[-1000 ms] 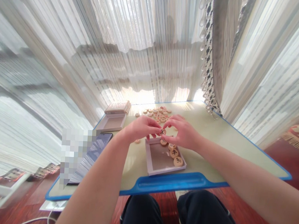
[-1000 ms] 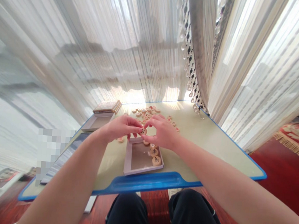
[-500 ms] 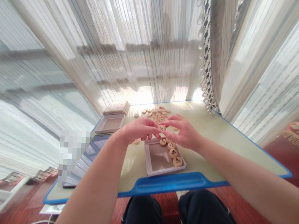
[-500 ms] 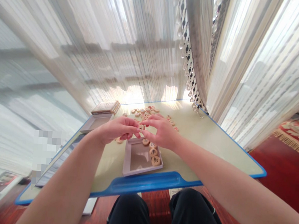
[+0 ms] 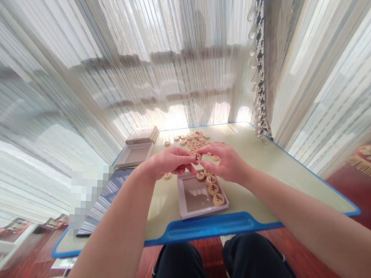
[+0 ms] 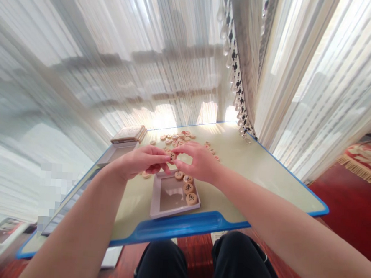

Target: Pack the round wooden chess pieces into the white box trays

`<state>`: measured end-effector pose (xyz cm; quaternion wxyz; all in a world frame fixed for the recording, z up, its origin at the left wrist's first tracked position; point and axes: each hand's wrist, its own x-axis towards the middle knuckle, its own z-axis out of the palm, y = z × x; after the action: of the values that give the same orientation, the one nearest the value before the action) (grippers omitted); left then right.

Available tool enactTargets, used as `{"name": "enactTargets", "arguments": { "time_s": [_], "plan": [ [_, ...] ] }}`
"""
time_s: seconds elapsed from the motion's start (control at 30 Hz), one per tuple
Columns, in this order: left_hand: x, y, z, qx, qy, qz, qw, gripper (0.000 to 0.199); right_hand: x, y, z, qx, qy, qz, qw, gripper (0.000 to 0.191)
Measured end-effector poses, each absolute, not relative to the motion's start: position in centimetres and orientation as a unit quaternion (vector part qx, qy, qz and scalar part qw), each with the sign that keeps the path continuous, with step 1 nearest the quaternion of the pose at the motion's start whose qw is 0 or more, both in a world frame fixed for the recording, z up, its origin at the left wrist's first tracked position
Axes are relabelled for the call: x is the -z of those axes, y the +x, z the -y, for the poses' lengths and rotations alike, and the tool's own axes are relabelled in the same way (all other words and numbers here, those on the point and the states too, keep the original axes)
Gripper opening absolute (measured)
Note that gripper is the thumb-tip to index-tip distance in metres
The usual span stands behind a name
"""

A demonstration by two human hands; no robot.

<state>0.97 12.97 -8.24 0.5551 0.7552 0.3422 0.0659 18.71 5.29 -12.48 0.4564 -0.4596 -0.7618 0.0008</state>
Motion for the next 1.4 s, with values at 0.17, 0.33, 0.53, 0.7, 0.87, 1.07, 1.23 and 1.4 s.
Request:
{"name": "enactTargets", "arguments": {
  "time_s": [0.17, 0.33, 0.53, 0.7, 0.87, 1.07, 1.23, 1.4],
  "plan": [
    [7.9, 0.9, -12.7, -0.059, 0.751, -0.343, 0.562, 0.035, 12.8, 18.9, -5.7, -0.019, -0.482, 0.756, 0.443, 0.025],
    [8.2, 0.9, -13.0, -0.077, 0.753, -0.352, 0.551, 0.035, 13.1, 19.0, -6.0, -0.06, -0.47, 0.763, 0.44, 0.025],
    [8.7, 0.9, -13.3, -0.093, 0.768, -0.346, 0.531, 0.034, 13.3, 19.0, -5.9, -0.044, -0.472, 0.764, 0.438, 0.027],
    [8.6, 0.8, -13.2, -0.084, 0.769, -0.336, 0.537, 0.031, 13.2, 18.8, -5.7, -0.022, -0.458, 0.769, 0.445, 0.02],
    [8.4, 0.9, -12.9, -0.072, 0.774, -0.343, 0.528, 0.031, 13.2, 18.8, -5.7, -0.032, -0.464, 0.773, 0.431, 0.018],
    [9.1, 0.9, -13.8, -0.196, 0.809, -0.476, 0.282, 0.03, 13.7, 19.3, -6.2, -0.052, -0.514, 0.765, 0.384, 0.016],
    [10.0, 1.3, -14.5, -0.233, 0.823, -0.512, 0.078, 0.029, 14.4, 19.6, -6.9, -0.086, -0.543, 0.769, 0.327, 0.019],
    [10.6, 1.9, -14.3, -0.184, 0.856, -0.481, 0.057, 0.027, 14.2, 19.2, -6.8, -0.114, -0.551, 0.767, 0.308, 0.021]
  ]
}}
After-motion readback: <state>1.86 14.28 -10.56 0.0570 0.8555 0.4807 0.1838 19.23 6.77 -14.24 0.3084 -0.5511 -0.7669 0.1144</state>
